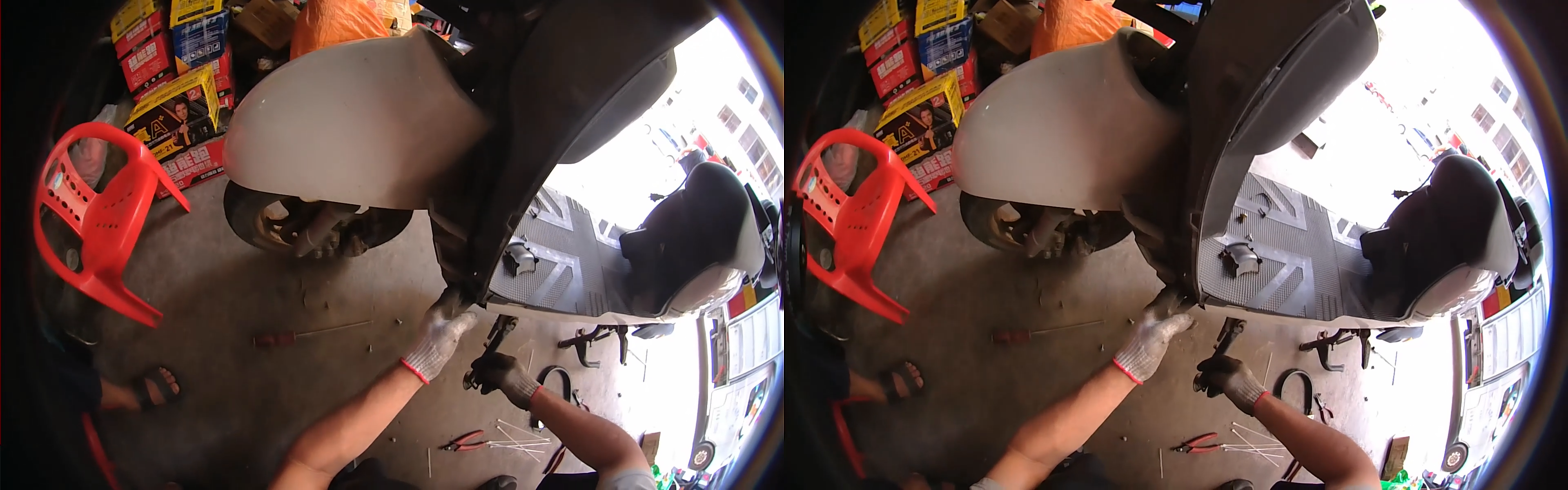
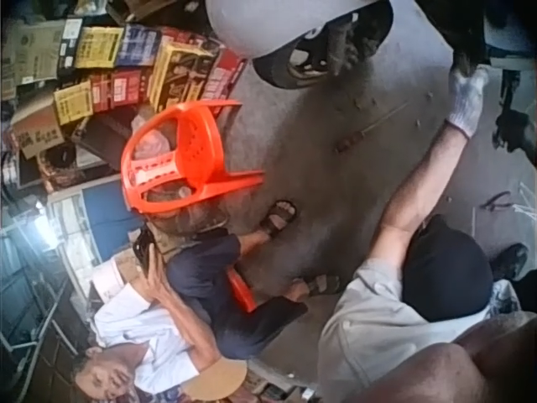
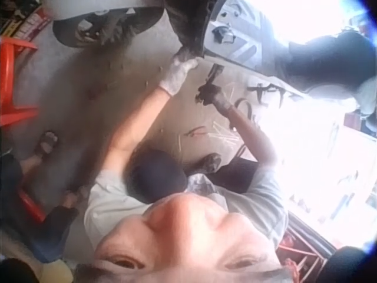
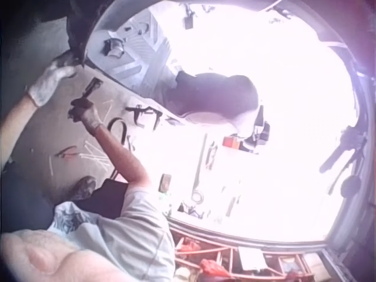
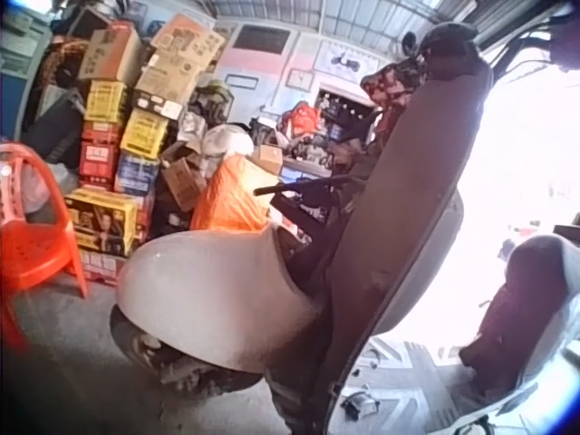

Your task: Repairing a motorcycle by working on the lower panel and wiring using zip ties and a screwdriver.

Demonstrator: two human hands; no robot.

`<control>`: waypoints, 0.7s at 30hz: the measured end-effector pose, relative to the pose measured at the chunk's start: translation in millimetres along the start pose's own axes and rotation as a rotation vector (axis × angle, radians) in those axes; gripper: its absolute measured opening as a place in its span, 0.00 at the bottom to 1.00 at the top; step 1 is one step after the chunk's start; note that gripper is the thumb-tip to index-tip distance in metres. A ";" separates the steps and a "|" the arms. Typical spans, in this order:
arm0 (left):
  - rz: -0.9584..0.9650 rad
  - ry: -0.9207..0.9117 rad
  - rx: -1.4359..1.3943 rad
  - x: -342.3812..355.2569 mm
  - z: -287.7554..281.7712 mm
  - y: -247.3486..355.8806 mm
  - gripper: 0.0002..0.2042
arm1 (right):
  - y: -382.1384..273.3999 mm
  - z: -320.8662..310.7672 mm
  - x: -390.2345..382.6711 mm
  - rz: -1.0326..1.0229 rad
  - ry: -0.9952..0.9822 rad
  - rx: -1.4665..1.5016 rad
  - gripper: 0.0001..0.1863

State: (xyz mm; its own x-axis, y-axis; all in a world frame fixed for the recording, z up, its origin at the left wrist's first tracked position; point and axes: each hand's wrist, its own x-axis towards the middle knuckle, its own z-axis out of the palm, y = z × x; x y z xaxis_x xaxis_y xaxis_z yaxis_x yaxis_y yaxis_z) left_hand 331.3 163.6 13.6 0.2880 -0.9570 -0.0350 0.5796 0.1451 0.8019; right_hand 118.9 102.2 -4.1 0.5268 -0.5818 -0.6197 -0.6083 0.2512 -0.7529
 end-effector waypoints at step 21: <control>0.067 0.246 0.017 -4.5 -38.9 -3.5 0.11 | 12.9 -6.1 -4.2 0.119 0.021 -0.062 0.14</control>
State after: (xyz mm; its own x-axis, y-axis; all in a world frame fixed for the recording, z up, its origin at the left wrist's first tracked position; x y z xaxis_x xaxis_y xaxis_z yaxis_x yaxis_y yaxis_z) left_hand 357.7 177.1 -12.2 0.5039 -0.8549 -0.1238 0.5402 0.2000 0.8174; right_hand 105.1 103.2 -9.8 0.4371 -0.5668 -0.6983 -0.7016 0.2710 -0.6591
